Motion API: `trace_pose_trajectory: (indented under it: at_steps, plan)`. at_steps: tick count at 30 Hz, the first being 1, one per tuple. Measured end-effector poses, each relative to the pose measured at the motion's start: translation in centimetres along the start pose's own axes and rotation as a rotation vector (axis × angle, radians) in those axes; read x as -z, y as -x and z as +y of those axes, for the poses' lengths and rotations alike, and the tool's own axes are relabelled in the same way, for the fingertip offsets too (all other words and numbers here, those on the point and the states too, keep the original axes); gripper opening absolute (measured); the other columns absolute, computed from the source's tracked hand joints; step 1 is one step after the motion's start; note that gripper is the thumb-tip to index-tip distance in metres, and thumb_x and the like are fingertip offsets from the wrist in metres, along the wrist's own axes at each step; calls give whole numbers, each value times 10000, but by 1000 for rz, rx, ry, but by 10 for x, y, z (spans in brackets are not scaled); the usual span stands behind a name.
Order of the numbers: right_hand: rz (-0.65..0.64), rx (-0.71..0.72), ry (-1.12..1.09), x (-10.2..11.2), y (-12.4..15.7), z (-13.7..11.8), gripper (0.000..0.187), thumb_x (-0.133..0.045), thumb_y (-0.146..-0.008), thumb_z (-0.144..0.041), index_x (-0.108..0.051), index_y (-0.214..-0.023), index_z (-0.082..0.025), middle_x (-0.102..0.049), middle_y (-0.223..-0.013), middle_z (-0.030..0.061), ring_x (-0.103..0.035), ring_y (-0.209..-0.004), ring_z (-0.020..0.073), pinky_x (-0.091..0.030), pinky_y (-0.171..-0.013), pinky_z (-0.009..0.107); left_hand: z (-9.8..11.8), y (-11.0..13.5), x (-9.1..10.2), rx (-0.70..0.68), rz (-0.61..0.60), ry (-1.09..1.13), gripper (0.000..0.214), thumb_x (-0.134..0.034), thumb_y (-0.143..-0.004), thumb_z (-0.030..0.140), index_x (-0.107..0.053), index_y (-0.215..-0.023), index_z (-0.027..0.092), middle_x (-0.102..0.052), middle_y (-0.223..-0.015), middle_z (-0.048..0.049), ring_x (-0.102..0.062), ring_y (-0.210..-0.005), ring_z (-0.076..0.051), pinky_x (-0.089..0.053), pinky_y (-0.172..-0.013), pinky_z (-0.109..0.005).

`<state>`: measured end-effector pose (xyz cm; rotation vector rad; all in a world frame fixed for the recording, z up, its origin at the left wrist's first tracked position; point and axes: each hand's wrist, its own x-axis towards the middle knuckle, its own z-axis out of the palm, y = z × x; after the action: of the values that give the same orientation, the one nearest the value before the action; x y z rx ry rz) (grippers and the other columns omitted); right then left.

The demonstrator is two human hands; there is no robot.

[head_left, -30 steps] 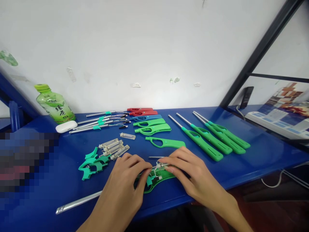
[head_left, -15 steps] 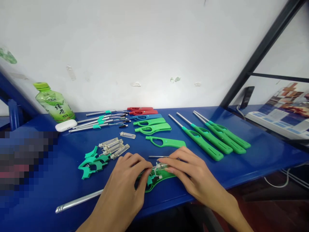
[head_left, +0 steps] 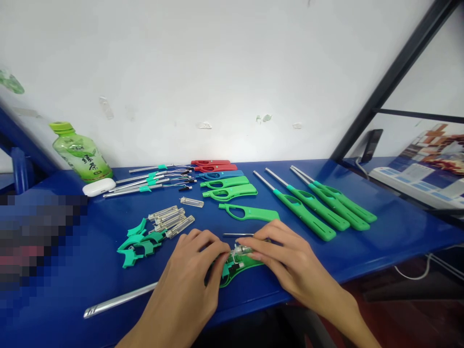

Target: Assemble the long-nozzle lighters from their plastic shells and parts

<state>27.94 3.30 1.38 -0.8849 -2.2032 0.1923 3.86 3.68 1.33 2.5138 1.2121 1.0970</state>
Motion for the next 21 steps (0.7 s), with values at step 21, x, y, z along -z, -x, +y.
trace_pose_trajectory:
  at_steps: [21]
  plan:
    - [2,-1,-5,-2,3,3,342,-611,-1128,-192,-683,-1450,-284,-747,-1121,27,-637,-1009,200,-540,-892,363,1,0,-5,-73,28,-34,221,-535,-1079,97,-682,-1006,245,-704,-946,19,-605,-864,-177,-499,-806,-362]
